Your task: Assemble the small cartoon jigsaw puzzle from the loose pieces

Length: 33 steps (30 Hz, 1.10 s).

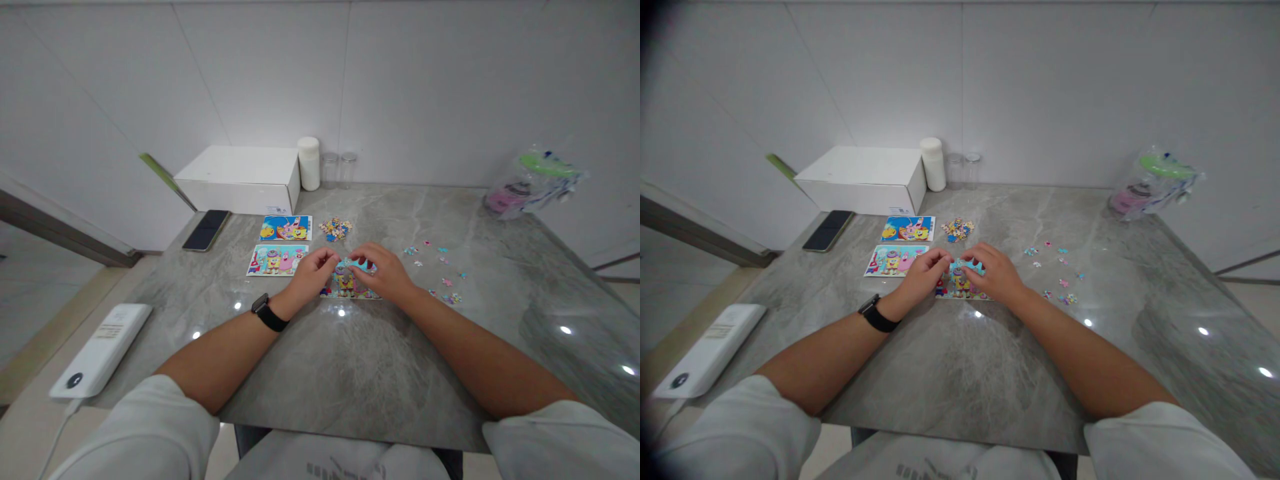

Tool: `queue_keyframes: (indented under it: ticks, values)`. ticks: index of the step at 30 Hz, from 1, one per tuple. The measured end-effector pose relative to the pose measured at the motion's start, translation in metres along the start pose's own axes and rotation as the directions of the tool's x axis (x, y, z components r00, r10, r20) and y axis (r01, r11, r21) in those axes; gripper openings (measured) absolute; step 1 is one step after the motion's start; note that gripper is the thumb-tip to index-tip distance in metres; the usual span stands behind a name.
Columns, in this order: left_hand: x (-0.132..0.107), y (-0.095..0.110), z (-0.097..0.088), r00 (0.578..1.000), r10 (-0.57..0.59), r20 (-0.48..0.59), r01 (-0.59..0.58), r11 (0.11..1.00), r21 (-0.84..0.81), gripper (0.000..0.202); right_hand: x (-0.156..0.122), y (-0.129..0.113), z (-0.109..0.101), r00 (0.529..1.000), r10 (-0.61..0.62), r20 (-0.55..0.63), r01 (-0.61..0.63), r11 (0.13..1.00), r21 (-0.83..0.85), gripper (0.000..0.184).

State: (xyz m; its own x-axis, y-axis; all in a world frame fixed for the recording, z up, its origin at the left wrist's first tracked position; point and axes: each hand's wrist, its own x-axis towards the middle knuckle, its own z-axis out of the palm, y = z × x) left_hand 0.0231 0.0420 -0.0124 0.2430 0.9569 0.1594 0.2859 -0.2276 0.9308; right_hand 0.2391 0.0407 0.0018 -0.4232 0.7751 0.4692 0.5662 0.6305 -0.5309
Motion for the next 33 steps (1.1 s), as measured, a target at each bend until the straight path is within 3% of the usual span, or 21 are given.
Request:
queue_keyframes:
  ticks: [12, 20, 26, 33]
  values:
    - [0.0, -0.001, 0.001, 0.999, 0.0, 0.047, 0.003, 0.998, -0.065, 0.03, -0.002, 0.0, 0.003, 1.0, 0.001, 0.019, -0.001, 1.0, 0.008, 0.012]
    - [0.003, 0.001, -0.003, 0.997, -0.015, 0.077, 0.015, 1.0, 0.003, 0.032, -0.001, 0.002, 0.003, 1.0, 0.011, 0.024, -0.011, 1.0, -0.006, 0.012]
    - [0.012, 0.007, -0.017, 0.985, -0.026, 0.172, 0.016, 0.998, 0.061, 0.032, -0.002, 0.0, 0.002, 1.0, 0.028, 0.006, -0.028, 1.0, -0.001, 0.014]
    - [0.028, 0.009, -0.045, 0.997, 0.018, 0.074, -0.026, 0.993, 0.119, 0.03, -0.002, 0.003, 0.003, 0.999, 0.051, 0.001, -0.051, 0.999, -0.002, 0.014]
